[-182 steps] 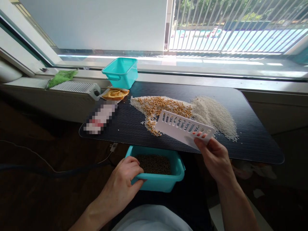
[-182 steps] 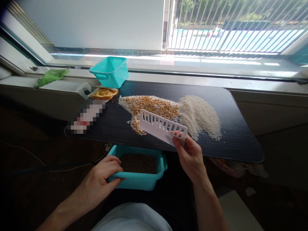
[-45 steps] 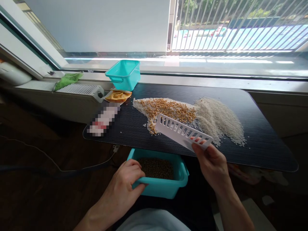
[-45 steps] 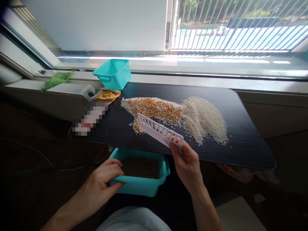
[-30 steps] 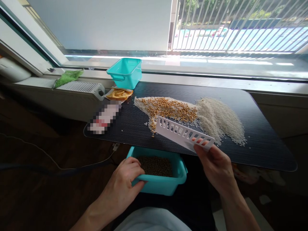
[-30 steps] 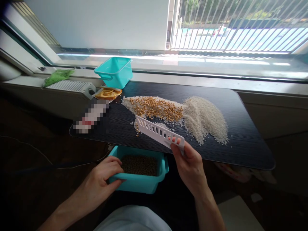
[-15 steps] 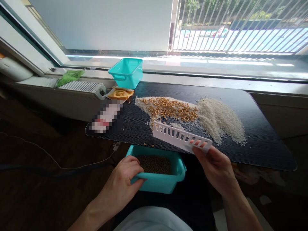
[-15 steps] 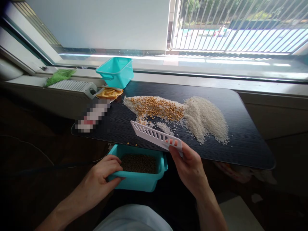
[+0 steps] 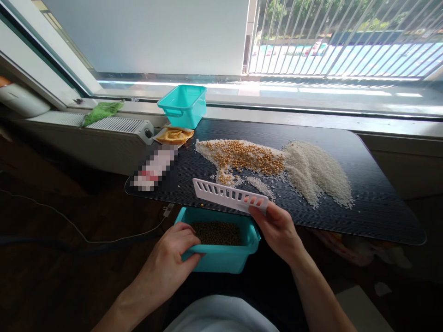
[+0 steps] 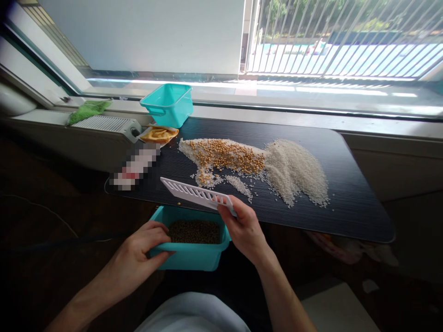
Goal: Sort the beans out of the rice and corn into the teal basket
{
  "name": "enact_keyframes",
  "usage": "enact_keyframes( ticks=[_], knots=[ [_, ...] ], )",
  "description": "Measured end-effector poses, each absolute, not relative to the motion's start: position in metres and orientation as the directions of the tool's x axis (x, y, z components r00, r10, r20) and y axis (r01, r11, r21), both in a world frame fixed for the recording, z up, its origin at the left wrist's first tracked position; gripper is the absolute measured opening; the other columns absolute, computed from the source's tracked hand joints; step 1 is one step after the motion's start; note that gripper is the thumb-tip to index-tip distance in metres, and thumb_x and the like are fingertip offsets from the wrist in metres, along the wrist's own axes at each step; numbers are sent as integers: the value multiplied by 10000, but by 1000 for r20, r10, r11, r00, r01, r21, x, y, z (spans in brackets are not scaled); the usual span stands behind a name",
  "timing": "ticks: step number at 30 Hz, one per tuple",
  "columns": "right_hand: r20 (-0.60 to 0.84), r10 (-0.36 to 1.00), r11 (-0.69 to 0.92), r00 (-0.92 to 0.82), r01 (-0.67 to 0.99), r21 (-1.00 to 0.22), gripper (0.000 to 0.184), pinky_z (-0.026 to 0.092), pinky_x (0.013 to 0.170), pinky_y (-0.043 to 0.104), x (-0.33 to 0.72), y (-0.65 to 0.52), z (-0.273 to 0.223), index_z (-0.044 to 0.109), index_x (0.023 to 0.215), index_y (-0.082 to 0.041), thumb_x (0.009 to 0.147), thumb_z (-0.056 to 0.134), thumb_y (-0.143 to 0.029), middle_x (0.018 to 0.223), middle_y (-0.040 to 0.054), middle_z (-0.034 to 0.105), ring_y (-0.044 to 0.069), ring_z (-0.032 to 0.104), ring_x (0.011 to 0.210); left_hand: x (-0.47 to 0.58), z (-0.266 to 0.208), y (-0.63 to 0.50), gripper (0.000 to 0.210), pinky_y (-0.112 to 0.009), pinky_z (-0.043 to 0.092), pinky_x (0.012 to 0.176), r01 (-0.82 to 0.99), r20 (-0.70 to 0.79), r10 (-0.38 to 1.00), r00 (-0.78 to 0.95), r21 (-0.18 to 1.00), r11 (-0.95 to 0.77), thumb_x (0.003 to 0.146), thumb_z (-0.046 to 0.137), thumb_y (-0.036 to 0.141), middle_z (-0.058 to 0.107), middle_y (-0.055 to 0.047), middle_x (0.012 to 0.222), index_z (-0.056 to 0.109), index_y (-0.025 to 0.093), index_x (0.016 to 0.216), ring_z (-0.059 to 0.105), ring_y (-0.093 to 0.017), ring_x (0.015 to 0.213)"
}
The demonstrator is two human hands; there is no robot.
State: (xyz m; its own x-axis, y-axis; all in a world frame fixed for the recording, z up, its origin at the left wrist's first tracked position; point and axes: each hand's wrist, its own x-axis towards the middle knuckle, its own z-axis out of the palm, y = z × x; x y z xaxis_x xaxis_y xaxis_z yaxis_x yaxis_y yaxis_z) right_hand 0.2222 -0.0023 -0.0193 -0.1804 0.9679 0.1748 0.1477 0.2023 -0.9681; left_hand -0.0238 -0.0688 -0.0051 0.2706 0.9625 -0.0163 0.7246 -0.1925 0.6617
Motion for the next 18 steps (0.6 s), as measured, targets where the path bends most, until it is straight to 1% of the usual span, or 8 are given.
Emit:
enact_keyframes(
  ticks=[2,4,6,8,10,12,14,18],
  knots=[
    [146,955,192,-257,162,-968,232,534,709,240,219,-4,-20,735,935,-218,936,561,-371,880,24,733,175,668,797,-24,-4,-69,174,-295,521,743,729,-28,963,268,659,-184,789,550,68,652,-38,805,643,186,701,612,-200,861],
    [109,943,172,-315,182,-968,217,541,722,241,225,-10,-18,733,998,-227,942,559,-343,916,21,746,175,680,810,-24,-4,-69,180,-298,520,746,730,-46,963,265,663,-169,790,551,67,648,-37,791,638,184,684,611,-204,868],
    [106,946,169,-307,187,-968,209,555,758,248,238,-17,-17,730,1060,-251,937,575,-316,966,13,758,175,697,838,-23,-4,-69,180,-312,517,768,723,-53,963,265,671,-162,795,552,69,641,-36,777,635,182,681,607,-214,896],
    [159,972,188,-170,172,-967,190,565,817,265,251,-20,-18,740,1050,-272,910,619,-313,986,2,768,178,711,878,-21,-6,-70,166,-328,514,791,712,-42,962,268,682,-168,795,554,71,639,-38,782,642,181,706,603,-222,920],
    [212,976,201,55,161,-966,171,566,879,306,261,-18,-22,756,1001,-276,866,675,-343,980,0,777,190,717,913,-19,-8,-70,161,-341,512,807,705,-34,960,277,686,-179,793,551,68,643,-42,802,647,181,731,603,-226,931],
    [220,946,184,240,163,-969,195,563,922,369,267,-10,-26,767,962,-265,818,722,-388,973,11,782,211,719,933,-16,-10,-69,167,-350,511,821,701,-29,956,291,687,-192,791,546,62,645,-42,802,647,183,737,604,-227,938],
    [201,931,158,304,160,-974,245,557,942,431,268,-1,-29,772,946,-249,782,747,-429,977,29,782,235,718,950,-13,-10,-69,180,-359,512,836,699,-28,952,305,685,-204,786,536,53,646,-38,789,644,186,729,602,-229,947],
    [166,946,134,278,131,-982,305,529,981,495,266,10,-33,770,937,-233,752,760,-475,979,44,781,260,712,985,-8,-9,-67,192,-359,523,831,703,-27,949,315,679,-214,769,533,43,657,-37,794,652,187,728,603,-227,943]
  ],
)
